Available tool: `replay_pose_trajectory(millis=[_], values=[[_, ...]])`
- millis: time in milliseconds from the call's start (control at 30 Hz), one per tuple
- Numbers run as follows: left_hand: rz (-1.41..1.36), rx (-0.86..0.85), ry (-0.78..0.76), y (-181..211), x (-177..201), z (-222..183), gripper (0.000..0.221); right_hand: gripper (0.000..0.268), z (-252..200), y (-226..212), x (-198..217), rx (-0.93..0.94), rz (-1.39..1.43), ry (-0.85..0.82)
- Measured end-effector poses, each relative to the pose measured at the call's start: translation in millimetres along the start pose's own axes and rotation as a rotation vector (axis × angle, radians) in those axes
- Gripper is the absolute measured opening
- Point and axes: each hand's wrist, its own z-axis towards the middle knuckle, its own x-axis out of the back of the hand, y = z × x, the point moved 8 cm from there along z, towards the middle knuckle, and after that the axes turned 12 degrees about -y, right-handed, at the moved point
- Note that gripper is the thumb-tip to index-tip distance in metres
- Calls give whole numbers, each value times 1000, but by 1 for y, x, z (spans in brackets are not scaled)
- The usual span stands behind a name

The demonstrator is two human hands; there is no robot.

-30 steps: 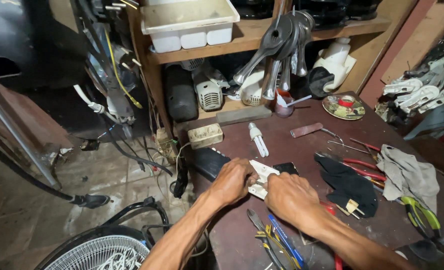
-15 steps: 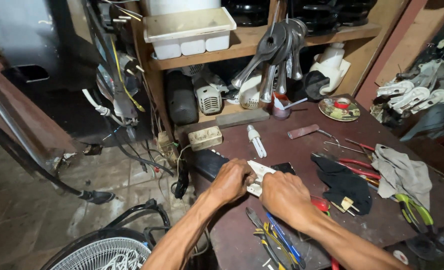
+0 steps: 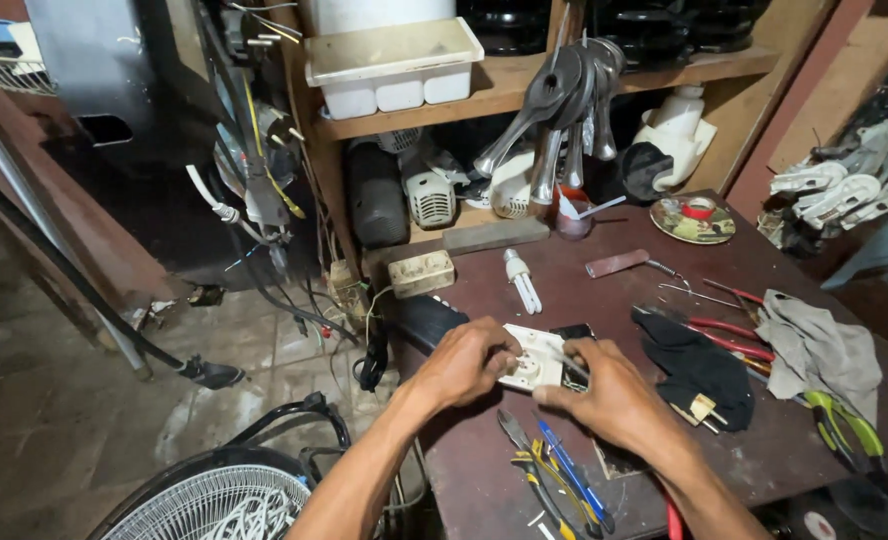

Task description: Wiring an electrical wall socket and a plug on a workbench using manual tools.

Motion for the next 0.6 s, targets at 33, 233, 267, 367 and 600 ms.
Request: replay_pose_trajectory(millis=[33, 233, 267, 367, 600], values=[[3, 5, 4, -3, -2, -3, 11, 77, 8, 6, -4, 7, 0, -2], [-136, 68, 186, -1, 9, -27, 26, 123, 46, 9, -12, 209, 52, 28], [-160, 210, 139, -7, 5, -31, 31, 115, 47, 6, -9, 241, 54, 35], [-223, 438, 9, 0, -3, -51, 30, 107, 34, -5, -3, 292, 99, 19], [-293, 490, 121, -14, 6, -84, 11, 108, 0, -23, 18, 340, 184, -33]])
